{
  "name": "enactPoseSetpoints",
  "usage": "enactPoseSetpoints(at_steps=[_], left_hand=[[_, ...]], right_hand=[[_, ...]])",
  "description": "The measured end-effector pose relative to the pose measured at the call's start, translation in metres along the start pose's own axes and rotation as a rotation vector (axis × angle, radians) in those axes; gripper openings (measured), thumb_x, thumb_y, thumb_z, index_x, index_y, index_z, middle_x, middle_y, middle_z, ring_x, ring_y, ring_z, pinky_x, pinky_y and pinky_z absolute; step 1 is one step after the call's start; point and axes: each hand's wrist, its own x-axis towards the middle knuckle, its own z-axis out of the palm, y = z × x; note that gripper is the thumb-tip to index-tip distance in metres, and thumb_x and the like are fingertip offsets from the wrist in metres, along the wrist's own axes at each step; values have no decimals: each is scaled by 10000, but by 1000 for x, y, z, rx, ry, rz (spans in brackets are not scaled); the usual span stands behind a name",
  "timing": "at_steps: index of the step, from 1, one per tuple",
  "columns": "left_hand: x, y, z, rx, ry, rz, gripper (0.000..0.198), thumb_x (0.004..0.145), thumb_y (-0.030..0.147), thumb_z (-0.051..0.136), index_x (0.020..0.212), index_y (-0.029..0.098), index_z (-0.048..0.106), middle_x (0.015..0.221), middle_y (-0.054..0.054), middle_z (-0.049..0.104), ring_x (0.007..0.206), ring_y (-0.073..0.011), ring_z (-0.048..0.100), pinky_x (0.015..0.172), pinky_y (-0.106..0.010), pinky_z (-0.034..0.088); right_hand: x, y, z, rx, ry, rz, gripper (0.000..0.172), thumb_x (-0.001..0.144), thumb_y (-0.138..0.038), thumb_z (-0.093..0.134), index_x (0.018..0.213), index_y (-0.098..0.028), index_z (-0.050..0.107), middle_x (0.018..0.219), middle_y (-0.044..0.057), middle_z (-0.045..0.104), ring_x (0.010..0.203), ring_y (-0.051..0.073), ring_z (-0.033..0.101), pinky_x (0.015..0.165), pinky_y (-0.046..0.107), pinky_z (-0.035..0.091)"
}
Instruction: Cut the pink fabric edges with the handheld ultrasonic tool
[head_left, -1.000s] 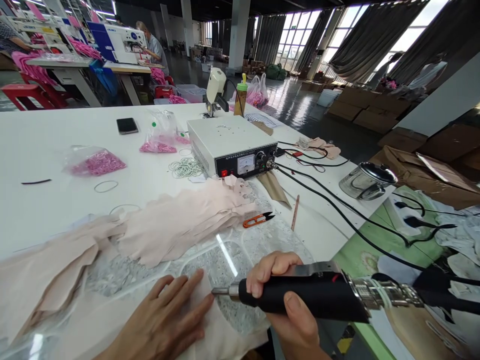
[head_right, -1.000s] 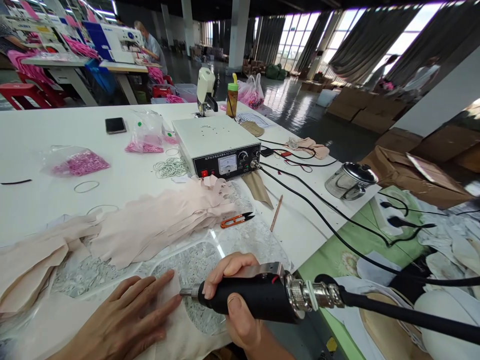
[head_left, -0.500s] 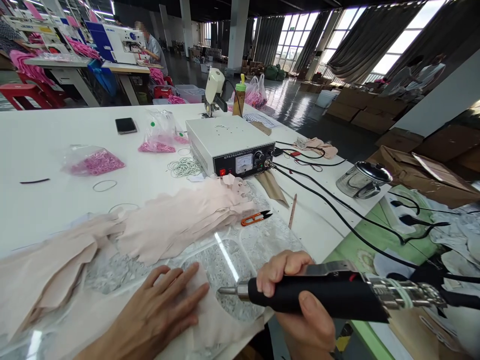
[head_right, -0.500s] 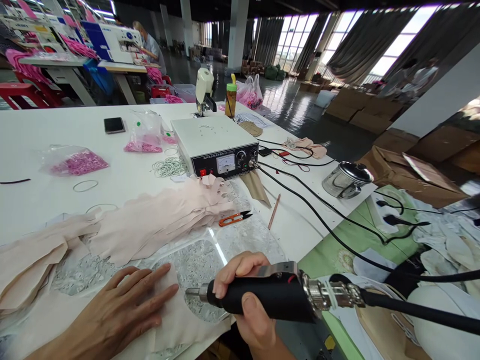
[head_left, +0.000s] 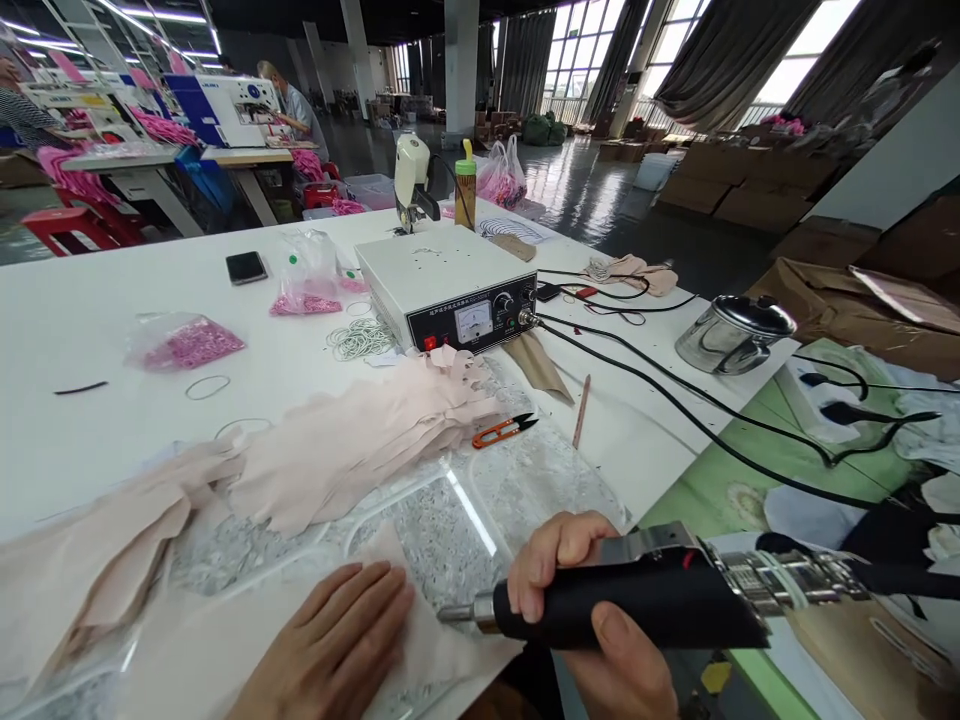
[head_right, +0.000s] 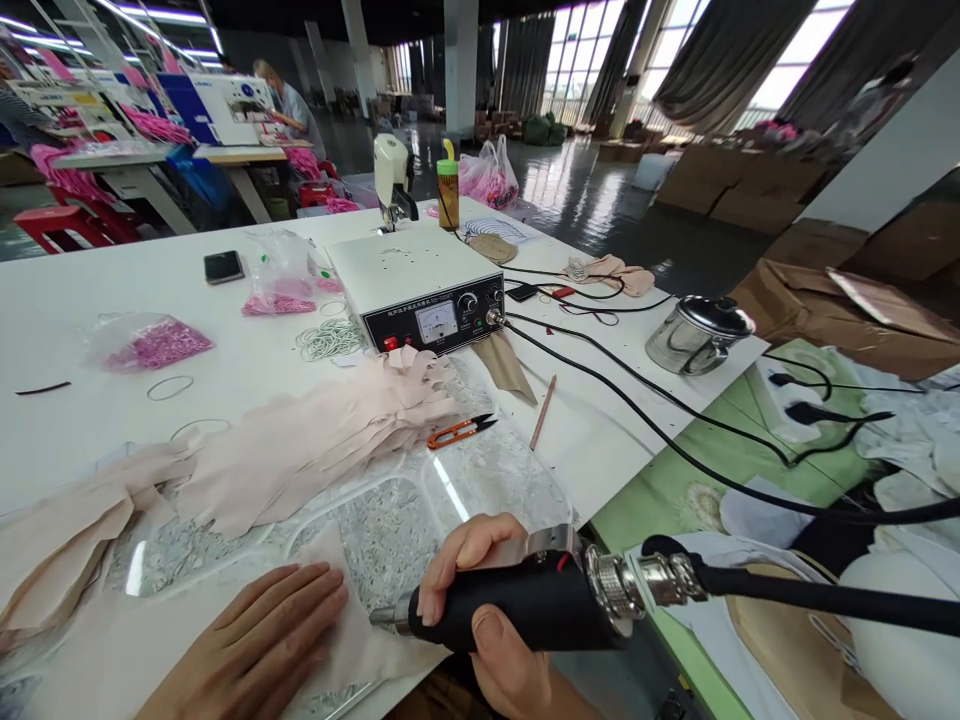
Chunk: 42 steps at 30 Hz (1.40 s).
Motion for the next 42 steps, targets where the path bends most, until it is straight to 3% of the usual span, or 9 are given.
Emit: enactPoseSetpoints(at_steps=[4,15,19,20,24,29,36,42], left_hand=[[1,2,-2,50,-22,15,304,1062,218,431,1241,164,670,1309,-63,679,1341,-174,520,1241,-357,201],[-5,6,2,51,-37,3,332,1037,223,480,1333,182,626,1392,-78,622,1342,-245,527,1206,-409,310],[-4,8,3,54,-50,-4,339,1034,222,483,1343,201,621,1403,-65,614,1350,-239,516,1224,-406,268],[-4,9,5,49,-43,-10,336,1036,219,477,1338,202,624,1401,-62,616,1358,-236,507,1228,-405,256],[-5,15,16,-26,177,-119,321,1064,214,405,1222,212,684,1314,-47,674,1356,-210,504,1218,-394,283],[-8,18,21,-47,106,-132,297,1052,210,463,1273,215,661,1357,-53,644,1377,-219,479,1215,-397,286],[-7,23,30,-83,257,-184,361,1083,234,358,1198,219,700,1290,-47,682,1349,-209,506,1213,-406,291],[-6,13,25,-103,177,-183,286,1053,265,462,1253,251,666,1321,-17,667,1351,-216,506,1224,-404,270]], right_hand=[[-3,-3,-1,-1,15,21,206,856,-452,634,948,-276,581,802,-3,579,594,144,584,569,313,482],[10,-1,5,-43,32,-95,195,855,-433,610,944,-261,591,773,-1,582,552,138,576,521,308,498],[12,1,10,-52,14,-73,173,855,-420,618,944,-272,604,778,-5,583,561,137,581,537,315,504],[12,2,11,-51,7,-74,171,857,-419,618,946,-273,605,780,-7,582,564,137,582,539,314,503],[12,9,14,-38,-13,-75,176,866,-420,614,963,-274,599,795,-7,584,587,136,585,558,312,496],[13,15,16,-62,-33,-62,175,881,-421,604,980,-279,579,820,-7,589,601,140,595,583,329,508],[13,18,16,-144,-47,-103,157,904,-415,589,941,-269,544,776,-6,608,587,153,588,559,328,492],[16,17,15,-127,-45,-107,154,891,-406,591,955,-269,562,776,-7,600,589,149,595,562,321,497]])
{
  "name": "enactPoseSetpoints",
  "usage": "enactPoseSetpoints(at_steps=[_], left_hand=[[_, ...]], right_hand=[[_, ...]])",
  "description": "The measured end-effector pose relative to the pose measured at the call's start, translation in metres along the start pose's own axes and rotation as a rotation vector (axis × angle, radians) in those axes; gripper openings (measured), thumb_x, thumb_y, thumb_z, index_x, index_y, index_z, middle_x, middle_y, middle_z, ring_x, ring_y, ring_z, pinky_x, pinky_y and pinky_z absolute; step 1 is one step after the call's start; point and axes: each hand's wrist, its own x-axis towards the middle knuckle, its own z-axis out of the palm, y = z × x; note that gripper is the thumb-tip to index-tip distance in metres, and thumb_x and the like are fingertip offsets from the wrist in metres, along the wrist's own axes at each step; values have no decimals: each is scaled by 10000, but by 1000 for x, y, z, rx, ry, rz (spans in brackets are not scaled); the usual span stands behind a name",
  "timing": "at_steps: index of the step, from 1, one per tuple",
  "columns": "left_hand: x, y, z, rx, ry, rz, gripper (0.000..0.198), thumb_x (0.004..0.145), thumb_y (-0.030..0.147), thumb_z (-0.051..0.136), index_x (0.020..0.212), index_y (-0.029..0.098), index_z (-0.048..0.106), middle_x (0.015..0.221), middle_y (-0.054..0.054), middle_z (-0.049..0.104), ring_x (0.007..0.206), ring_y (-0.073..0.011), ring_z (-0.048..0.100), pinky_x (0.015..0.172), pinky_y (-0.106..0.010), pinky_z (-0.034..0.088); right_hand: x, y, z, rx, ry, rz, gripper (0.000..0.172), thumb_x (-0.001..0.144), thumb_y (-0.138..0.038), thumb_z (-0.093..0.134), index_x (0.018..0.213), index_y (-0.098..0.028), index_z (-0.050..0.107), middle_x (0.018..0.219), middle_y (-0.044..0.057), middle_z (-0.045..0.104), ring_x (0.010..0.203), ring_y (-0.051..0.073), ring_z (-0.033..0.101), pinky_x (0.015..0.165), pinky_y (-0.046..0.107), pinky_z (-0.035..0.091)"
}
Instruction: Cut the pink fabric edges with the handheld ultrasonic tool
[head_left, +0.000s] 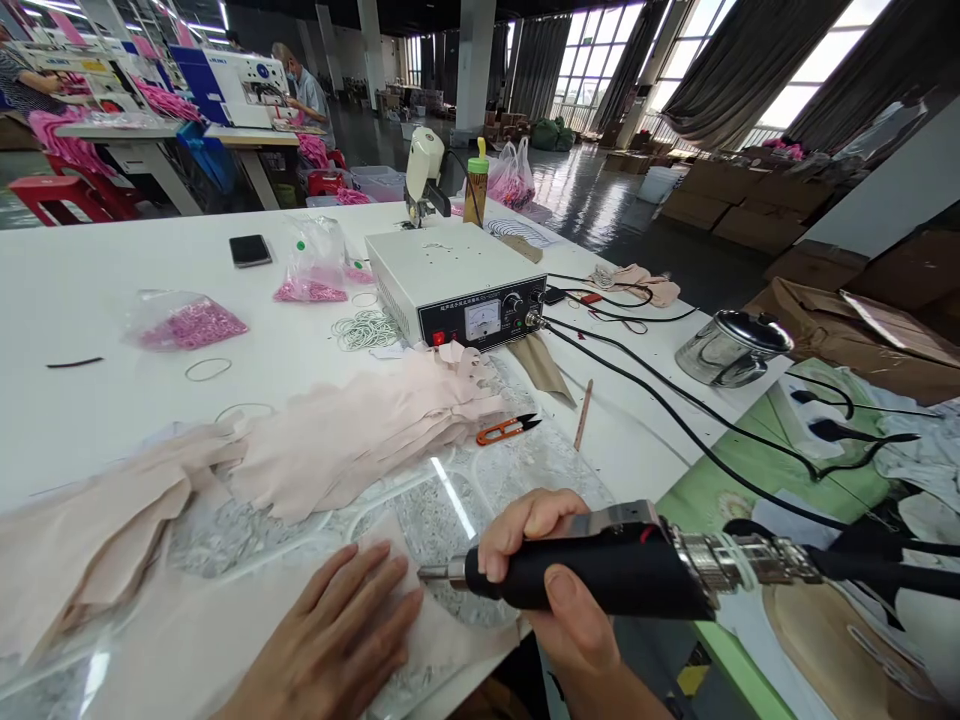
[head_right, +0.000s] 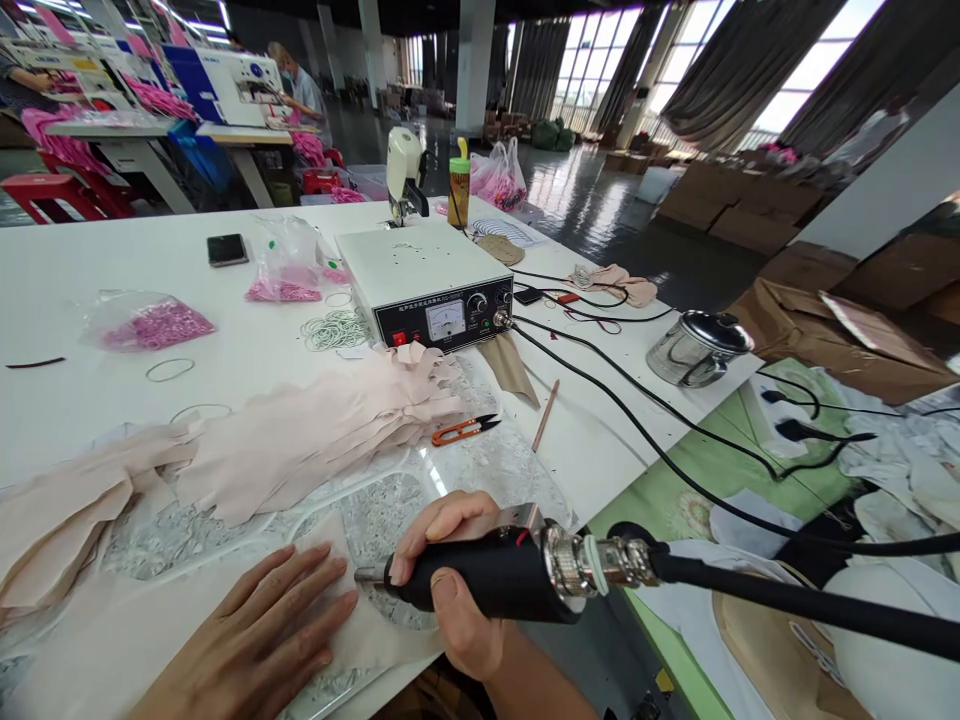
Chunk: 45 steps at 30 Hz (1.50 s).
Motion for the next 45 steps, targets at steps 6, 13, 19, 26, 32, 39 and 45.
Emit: enactPoseSetpoints(at_steps=[6,13,19,26,32,39,45], left_hand=[[7,-9,-5,-16,15,-9,263,1041,328,502,1242,279,663,1265,5,692,1299,-207,543,1222,-408,253],[8,-8,-22,117,-168,73,341,1077,328,404,1344,308,614,1442,-15,572,1421,-240,411,1240,-471,166],[13,-11,-30,198,-225,175,387,1034,407,502,1399,300,576,1450,-51,565,1407,-266,434,1244,-459,118],[12,-8,-28,199,-217,154,427,1025,445,517,1429,311,545,1433,-64,577,1390,-265,453,1241,-451,121],[1,-1,-17,128,-190,18,401,1040,437,487,1427,343,538,1536,-57,466,1442,-299,380,1226,-491,175],[-4,1,-14,121,-206,3,468,966,482,622,1408,345,553,1504,-52,505,1457,-295,351,1236,-489,154],[3,5,-13,-20,-107,-101,406,958,573,590,1297,356,643,1445,-6,572,1441,-235,382,1246,-429,140]], right_hand=[[0,-26,-9,104,73,32,180,818,-401,648,916,-252,618,751,1,588,531,133,570,508,300,501],[-23,-37,-23,59,77,152,210,840,-442,638,947,-265,604,788,21,584,600,161,582,575,345,518],[-24,-38,-24,38,77,180,227,852,-483,648,932,-278,594,765,24,580,569,176,565,542,366,504],[-14,-31,-17,41,72,93,195,858,-445,628,947,-274,597,785,18,592,595,155,580,560,324,496],[-4,-19,-6,38,12,33,166,875,-409,602,978,-279,604,793,6,586,597,148,589,559,312,509],[-2,-13,-2,30,-36,63,167,900,-423,596,985,-280,576,816,-2,590,618,144,596,591,319,507],[-6,-5,-7,-13,-73,44,159,920,-409,574,998,-272,551,820,8,612,638,161,593,606,339,495]])
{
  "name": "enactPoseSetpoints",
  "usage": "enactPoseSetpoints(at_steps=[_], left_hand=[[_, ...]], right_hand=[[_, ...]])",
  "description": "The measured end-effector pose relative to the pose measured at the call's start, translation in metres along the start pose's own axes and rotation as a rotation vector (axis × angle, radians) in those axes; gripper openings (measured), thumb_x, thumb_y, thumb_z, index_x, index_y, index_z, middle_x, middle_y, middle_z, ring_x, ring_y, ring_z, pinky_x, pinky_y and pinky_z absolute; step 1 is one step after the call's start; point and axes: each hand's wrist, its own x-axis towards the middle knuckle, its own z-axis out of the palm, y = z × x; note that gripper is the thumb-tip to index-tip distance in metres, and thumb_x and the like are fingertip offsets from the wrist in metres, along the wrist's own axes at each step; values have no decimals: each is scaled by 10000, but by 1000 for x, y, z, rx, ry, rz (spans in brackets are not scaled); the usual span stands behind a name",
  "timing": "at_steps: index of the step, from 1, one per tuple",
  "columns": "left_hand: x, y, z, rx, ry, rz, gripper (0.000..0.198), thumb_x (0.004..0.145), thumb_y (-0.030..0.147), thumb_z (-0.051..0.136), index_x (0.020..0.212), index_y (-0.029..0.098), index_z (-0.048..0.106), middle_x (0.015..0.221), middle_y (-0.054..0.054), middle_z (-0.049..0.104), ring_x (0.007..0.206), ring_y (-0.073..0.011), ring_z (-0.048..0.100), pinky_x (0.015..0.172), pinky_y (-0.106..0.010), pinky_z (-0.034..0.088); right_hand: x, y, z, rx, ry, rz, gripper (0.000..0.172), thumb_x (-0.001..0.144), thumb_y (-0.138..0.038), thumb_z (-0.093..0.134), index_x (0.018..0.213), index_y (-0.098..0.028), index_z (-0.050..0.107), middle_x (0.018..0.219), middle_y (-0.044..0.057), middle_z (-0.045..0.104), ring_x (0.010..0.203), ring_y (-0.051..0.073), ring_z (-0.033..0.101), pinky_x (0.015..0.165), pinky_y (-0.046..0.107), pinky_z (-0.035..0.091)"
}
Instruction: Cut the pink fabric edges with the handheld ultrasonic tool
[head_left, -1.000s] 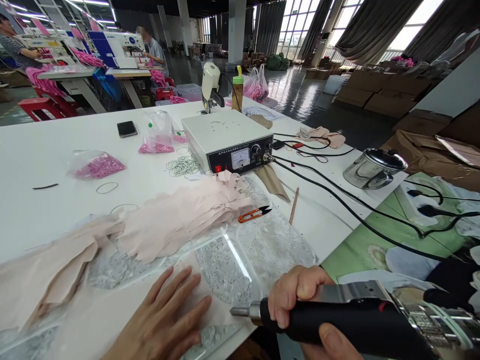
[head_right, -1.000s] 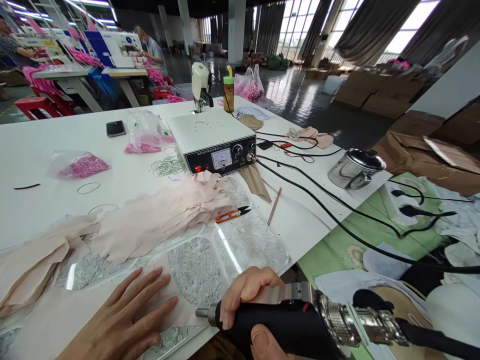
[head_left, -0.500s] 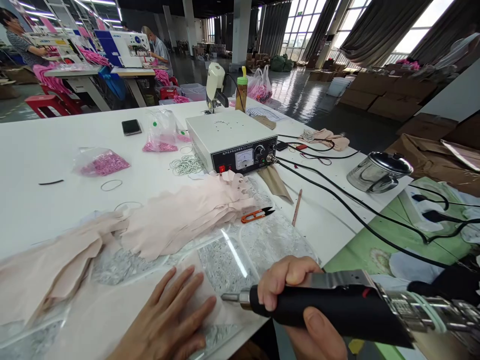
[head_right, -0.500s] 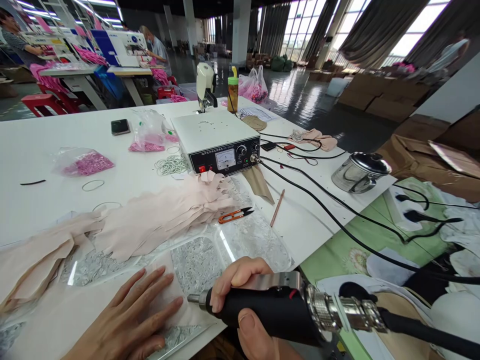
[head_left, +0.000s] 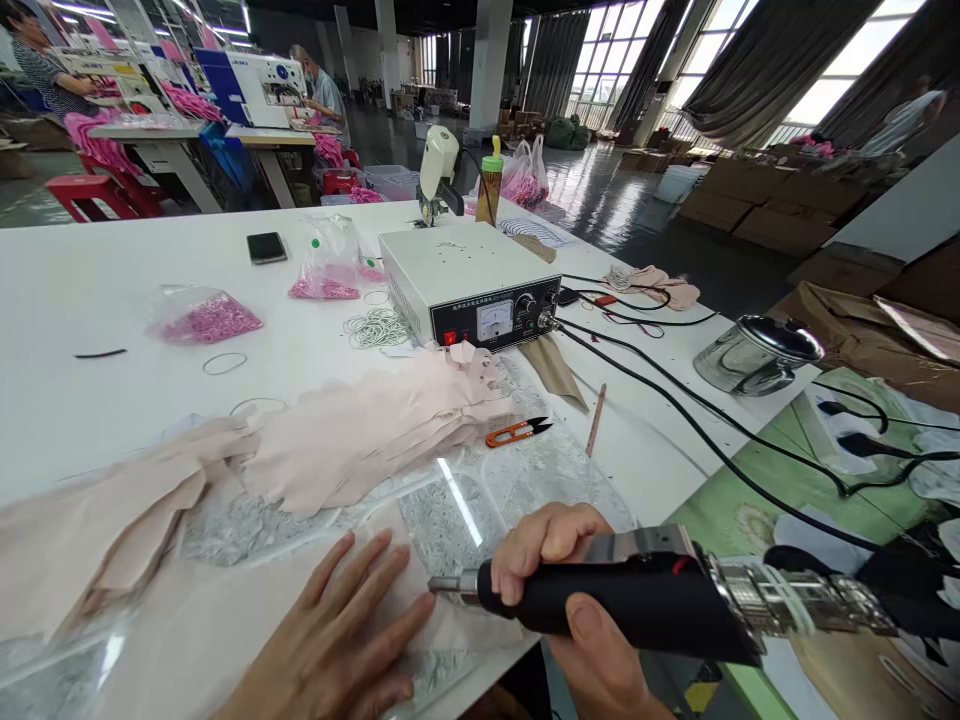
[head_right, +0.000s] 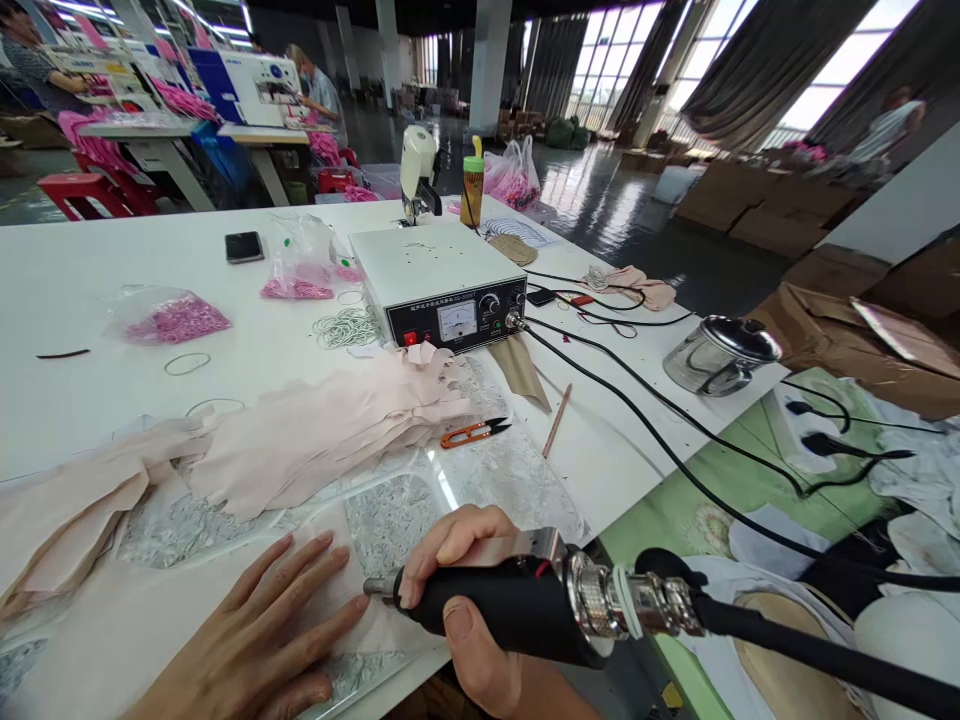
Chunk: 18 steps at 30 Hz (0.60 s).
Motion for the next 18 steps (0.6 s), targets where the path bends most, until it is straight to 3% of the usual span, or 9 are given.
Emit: enactPoseSetpoints(at_steps=[6,12,18], left_hand=[[7,-8,-1,49,71,100,366,1008,523,532,1306,342,643,1413,14,600,1427,-209,401,1248,-408,135],[4,-12,-8,48,2,28,394,989,559,546,1331,377,616,1420,21,600,1410,-220,441,1247,-475,156],[4,-7,-19,103,-31,168,337,1061,257,468,1375,237,589,1421,-39,600,1371,-205,498,1236,-435,235]], right_hand=[[6,2,1,4,16,-25,149,903,-399,587,979,-273,562,787,-1,605,617,153,592,579,317,494],[1,-23,-7,87,94,-29,174,861,-412,607,953,-264,604,777,-11,573,585,118,577,560,274,508],[-16,-28,-20,63,112,45,196,849,-431,610,954,-267,589,797,9,574,632,143,587,593,300,505]])
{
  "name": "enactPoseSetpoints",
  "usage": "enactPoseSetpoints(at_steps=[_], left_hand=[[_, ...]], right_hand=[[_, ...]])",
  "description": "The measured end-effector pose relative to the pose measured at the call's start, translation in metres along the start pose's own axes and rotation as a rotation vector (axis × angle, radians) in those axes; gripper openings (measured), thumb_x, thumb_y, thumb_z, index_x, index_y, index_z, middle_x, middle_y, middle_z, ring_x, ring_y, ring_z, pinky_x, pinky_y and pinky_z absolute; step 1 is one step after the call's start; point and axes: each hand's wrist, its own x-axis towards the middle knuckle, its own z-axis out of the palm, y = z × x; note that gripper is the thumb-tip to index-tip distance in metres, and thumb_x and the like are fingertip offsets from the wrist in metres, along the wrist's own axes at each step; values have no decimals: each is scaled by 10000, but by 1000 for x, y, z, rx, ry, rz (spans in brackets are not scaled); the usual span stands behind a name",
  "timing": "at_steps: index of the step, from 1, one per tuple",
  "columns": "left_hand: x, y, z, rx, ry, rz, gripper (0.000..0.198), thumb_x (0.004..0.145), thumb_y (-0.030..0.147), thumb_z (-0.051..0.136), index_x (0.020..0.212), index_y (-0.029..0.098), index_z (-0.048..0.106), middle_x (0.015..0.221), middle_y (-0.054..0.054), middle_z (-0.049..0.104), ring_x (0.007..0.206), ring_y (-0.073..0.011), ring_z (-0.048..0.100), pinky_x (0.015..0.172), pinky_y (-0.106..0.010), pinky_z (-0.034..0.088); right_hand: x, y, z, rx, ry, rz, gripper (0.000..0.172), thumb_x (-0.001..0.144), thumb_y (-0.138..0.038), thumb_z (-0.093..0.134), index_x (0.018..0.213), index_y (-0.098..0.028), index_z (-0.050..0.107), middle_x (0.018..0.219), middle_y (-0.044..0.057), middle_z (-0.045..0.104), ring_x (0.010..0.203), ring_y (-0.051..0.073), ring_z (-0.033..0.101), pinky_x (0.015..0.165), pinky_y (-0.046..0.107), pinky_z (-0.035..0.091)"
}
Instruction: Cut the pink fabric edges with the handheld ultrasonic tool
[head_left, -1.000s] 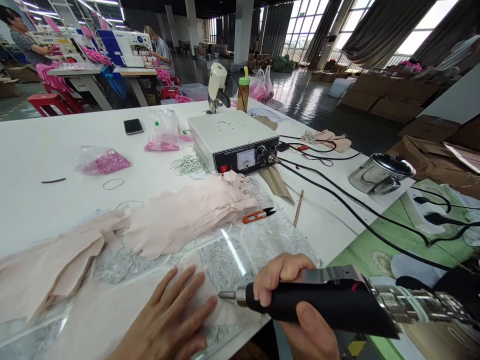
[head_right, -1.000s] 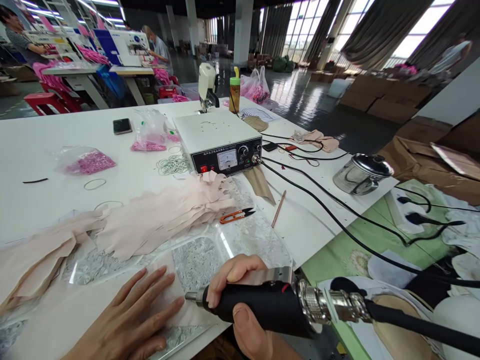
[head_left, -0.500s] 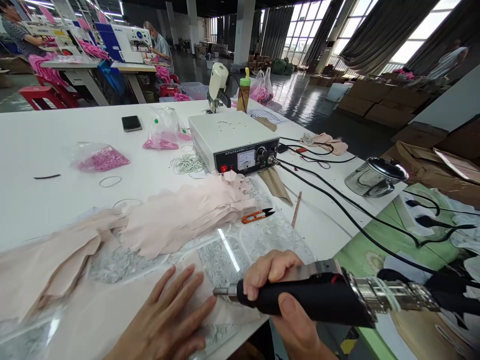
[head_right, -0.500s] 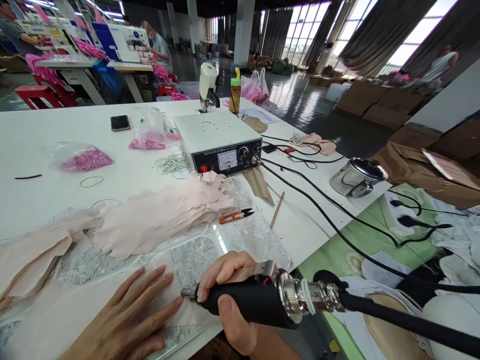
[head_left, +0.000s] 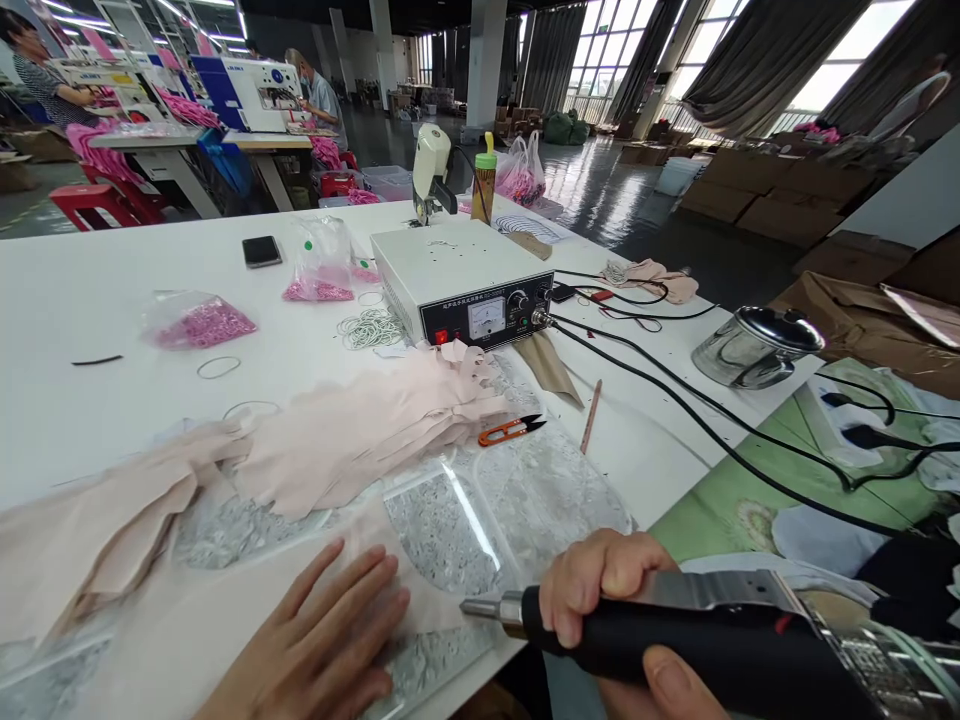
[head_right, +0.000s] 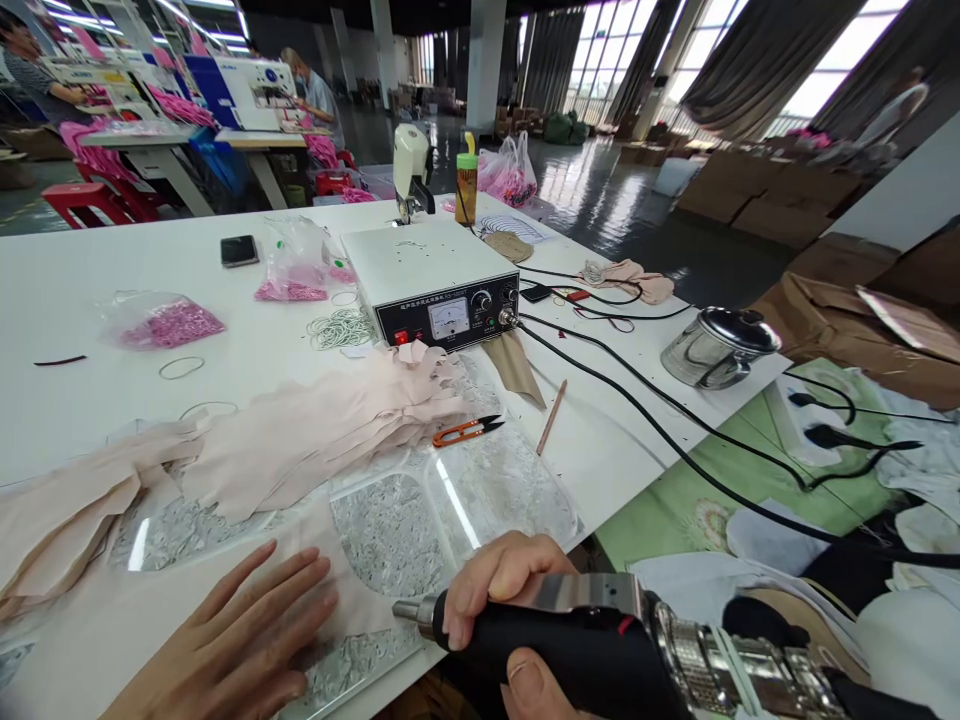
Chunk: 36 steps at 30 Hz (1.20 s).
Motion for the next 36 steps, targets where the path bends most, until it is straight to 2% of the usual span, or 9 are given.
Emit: enactPoseSetpoints(at_steps=[2,6,12,17,24,27,31,34,36], left_hand=[[2,3,-1,2,0,45,345,1038,220,509,1374,234,586,1381,-32,632,1344,-195,528,1223,-396,280],[5,11,2,14,-14,19,357,1035,259,526,1389,244,573,1379,-37,633,1330,-194,543,1198,-361,330],[5,14,5,100,-49,57,355,1045,311,502,1372,213,599,1389,-33,625,1382,-220,481,1236,-408,232],[7,16,4,148,-74,73,369,1041,342,499,1387,254,591,1367,-20,638,1344,-226,518,1248,-430,170],[11,34,31,66,180,-121,367,1065,466,374,1268,360,660,1209,5,691,1238,-196,578,1229,-394,220],[14,37,28,67,122,-130,376,1031,555,425,1287,386,643,1208,15,681,1224,-197,580,1235,-393,193],[19,33,15,143,-26,-25,405,1014,553,478,1372,392,578,1189,6,688,1200,-202,593,1248,-406,127],[19,33,14,204,-66,34,445,1006,545,495,1417,380,536,1176,-8,691,1183,-226,603,1249,-458,87],[17,35,18,198,-25,-2,469,990,585,500,1409,382,543,1162,-12,687,1176,-236,606,1246,-473,104]], right_hand=[[-2,1,-2,11,-14,14,201,839,-423,609,965,-268,586,813,14,577,639,145,587,601,307,504],[-2,0,-7,17,-59,24,206,840,-414,607,994,-277,586,830,17,583,643,144,586,610,310,510],[-2,-4,-10,-23,-84,3,199,856,-413,602,1008,-284,594,815,25,586,624,155,587,588,320,515],[-5,-6,-10,-48,-70,-8,196,865,-434,609,986,-281,590,783,24,586,593,164,587,552,329,508],[-8,-5,-8,-56,-27,-16,206,848,-450,643,959,-286,585,766,7,600,593,159,593,551,310,508],[-6,-4,-14,-45,-75,-17,217,847,-451,672,980,-295,602,769,3,623,573,160,612,534,308,540],[2,1,-31,-18,-251,31,211,889,-509,611,900,-298,607,712,-1,655,460,161,614,472,334,575],[5,10,-40,-30,-316,108,365,810,-628,658,735,-287,550,590,-31,612,362,147,560,395,313,548],[4,14,-43,-50,-318,133,439,766,-689,664,676,-284,520,518,-53,559,308,128,507,345,282,508]])
